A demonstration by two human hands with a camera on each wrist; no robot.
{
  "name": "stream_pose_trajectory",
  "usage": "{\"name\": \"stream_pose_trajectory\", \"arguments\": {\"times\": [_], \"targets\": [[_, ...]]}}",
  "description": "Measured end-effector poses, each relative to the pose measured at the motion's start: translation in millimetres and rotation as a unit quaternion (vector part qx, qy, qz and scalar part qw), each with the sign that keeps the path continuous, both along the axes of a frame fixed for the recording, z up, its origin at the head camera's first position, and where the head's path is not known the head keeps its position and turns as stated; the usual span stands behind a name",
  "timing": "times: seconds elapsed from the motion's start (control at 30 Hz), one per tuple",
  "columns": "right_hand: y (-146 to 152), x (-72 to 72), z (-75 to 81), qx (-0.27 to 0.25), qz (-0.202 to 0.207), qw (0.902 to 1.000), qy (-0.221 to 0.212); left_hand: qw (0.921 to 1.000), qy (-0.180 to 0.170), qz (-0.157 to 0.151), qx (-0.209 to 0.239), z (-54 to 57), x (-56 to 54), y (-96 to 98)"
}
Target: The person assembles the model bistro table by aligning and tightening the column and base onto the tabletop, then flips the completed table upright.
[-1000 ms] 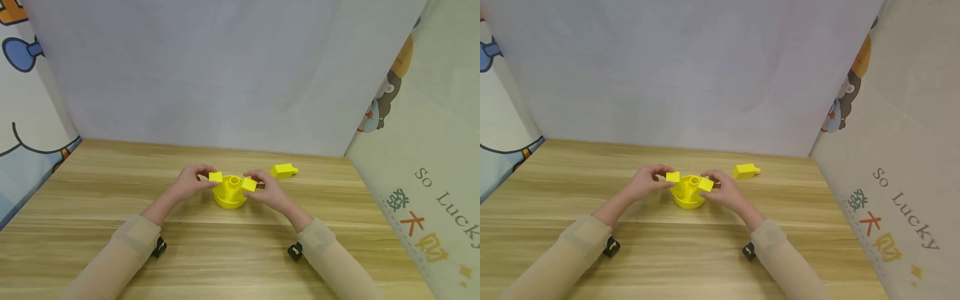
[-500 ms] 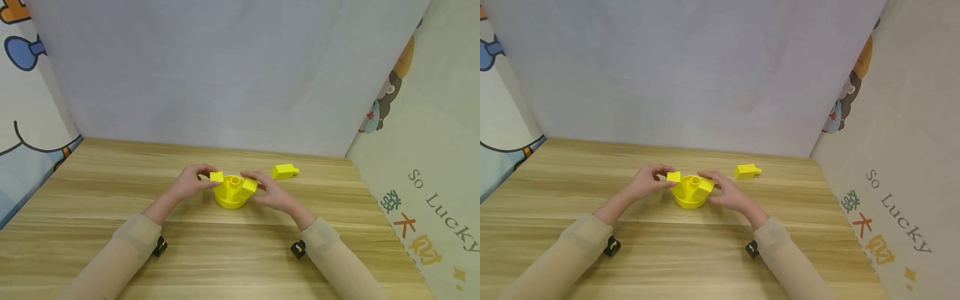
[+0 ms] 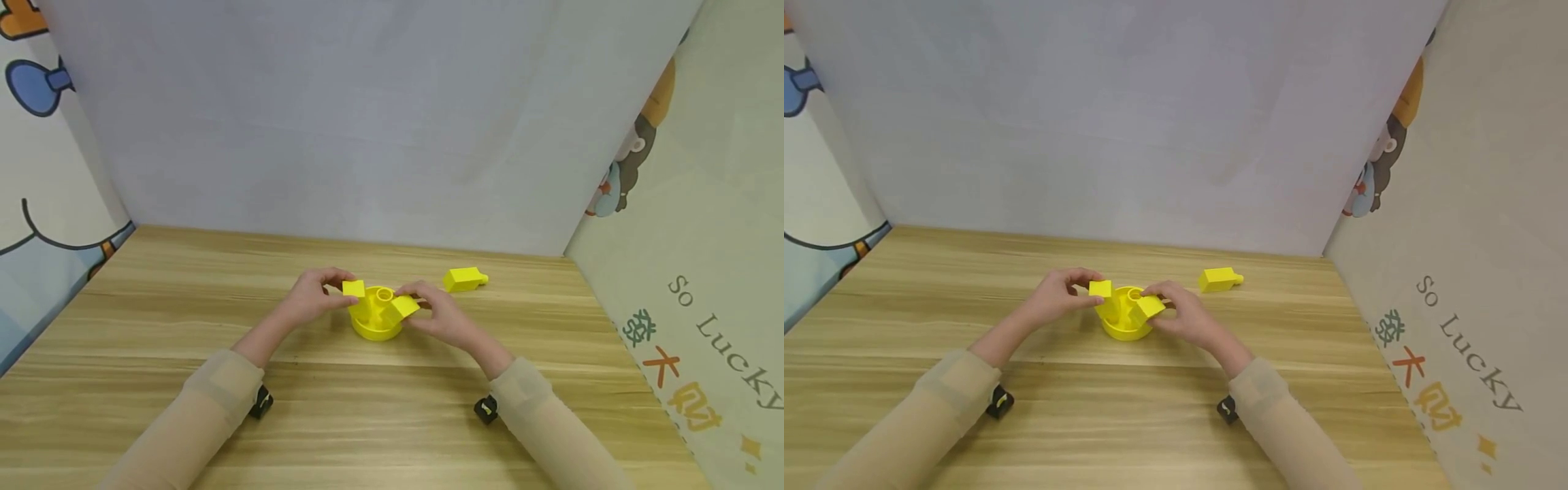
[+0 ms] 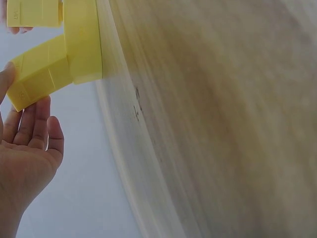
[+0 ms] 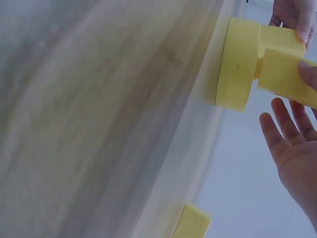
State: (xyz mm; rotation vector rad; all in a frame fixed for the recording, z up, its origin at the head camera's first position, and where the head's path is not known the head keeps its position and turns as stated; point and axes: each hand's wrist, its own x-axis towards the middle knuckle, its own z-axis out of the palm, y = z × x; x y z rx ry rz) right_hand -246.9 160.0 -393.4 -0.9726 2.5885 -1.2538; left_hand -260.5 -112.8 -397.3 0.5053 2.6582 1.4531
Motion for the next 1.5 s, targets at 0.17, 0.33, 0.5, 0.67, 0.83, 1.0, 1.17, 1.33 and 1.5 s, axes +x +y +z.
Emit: {"name": "stream_pose_trajectory", "arguments": {"times": [0.17,0.33,0.5,0.67,0.83,1.0,1.17,1.33,1.5], "targets": [[-9.3,2.5,-1.9,0.015,-0.041,0.9983,0.039,1.0000,0.002,0.001,-0.001,-0.3,-0.1,0.1],[-21.1,4.5,-1.5,0.029,-0.072,0.9958,0.048,1.0000,0.003,0.001,0.001,-2.3,-1.4,0.5],[-25.7,4.9,-2.8,0.040,-0.077,0.9955,0.038,1.0000,0.003,0.001,0.000,-3.6,-1.5,-0.1],[-18.1,1.5,-2.7,0.047,-0.036,0.9981,0.018,1.0000,0.000,-0.001,0.001,-1.9,-1.6,0.5],[-8.5,-2.1,0.2,0.033,0.037,0.9988,-0.005,1.0000,-0.002,-0.002,0.003,-0.8,-1.3,0.6],[-6.0,-3.9,4.2,0.036,0.084,0.9958,0.011,1.0000,-0.005,-0.001,0.005,-0.7,-1.2,0.9],[-7.9,-5.6,4.6,0.048,0.110,0.9914,0.052,0.9999,-0.007,0.000,0.009,-1.3,-0.8,0.6],[-8.4,-7.2,4.4,0.052,0.126,0.9888,0.061,0.9998,-0.013,0.002,0.015,-0.8,-1.0,0.4],[-6.8,-8.4,6.1,0.059,0.136,0.9869,0.065,0.9997,-0.017,0.004,0.015,-0.8,-0.7,0.6]]}}
